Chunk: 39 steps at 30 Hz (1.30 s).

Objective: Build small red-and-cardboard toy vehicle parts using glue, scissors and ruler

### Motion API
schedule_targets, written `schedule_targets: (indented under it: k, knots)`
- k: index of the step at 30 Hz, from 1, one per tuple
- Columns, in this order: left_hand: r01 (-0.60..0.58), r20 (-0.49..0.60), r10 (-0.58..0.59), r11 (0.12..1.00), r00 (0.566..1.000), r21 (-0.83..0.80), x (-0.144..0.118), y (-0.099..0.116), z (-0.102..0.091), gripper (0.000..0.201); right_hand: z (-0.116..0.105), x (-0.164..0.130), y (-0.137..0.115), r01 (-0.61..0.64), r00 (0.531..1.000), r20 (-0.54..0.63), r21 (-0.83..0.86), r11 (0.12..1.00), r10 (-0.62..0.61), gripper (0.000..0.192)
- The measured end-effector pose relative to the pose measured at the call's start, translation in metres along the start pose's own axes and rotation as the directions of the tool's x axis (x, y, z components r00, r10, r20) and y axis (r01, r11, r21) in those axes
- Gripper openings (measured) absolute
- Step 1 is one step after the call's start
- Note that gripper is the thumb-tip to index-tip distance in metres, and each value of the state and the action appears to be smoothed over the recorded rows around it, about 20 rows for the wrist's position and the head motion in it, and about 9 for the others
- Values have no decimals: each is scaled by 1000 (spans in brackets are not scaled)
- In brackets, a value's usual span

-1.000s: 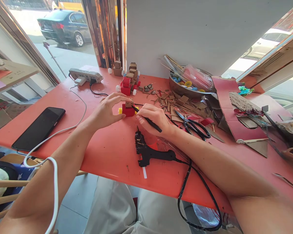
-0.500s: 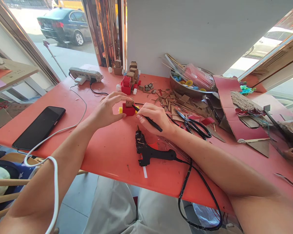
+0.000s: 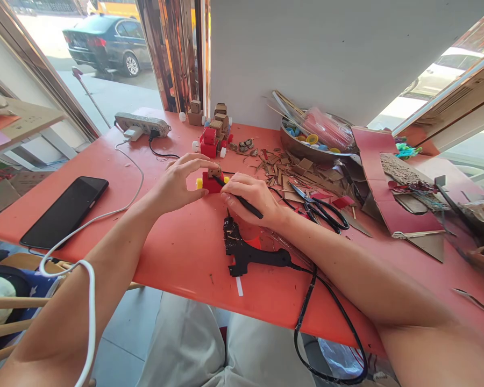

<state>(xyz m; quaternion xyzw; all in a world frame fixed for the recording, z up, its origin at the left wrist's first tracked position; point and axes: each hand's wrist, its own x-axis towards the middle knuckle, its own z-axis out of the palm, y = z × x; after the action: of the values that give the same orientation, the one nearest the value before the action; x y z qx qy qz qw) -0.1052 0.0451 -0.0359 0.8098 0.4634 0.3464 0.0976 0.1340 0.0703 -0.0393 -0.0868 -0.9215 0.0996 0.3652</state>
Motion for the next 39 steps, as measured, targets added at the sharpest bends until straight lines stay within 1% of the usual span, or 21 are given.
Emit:
schedule_targets:
  k: [13,18,25,34,39]
  knots:
    - [-45,-30,45,999,999,1,-1,-2,2,47,1,0,0,-10,1000,-1,12,1000,10,20]
    - [-27,-18,27,1000,999,6,-1,-3,2,48,1,0,0,14,999,-32,-12,1000,-14,21]
    - [-42,-10,42,999,999,4,0,-2,0,46,-4,0,-2,11,999,-45,-25,1000,-12,23]
    - [-50,-24,50,999,998,3,0,-4,2,47,0,0,-1,-9,1000,-11,-4,1000,9,21]
    - [-41,-7,41,999,999,6,0,-2,0,47,1,0,-1,-22,1000,21,21,1000,22,20]
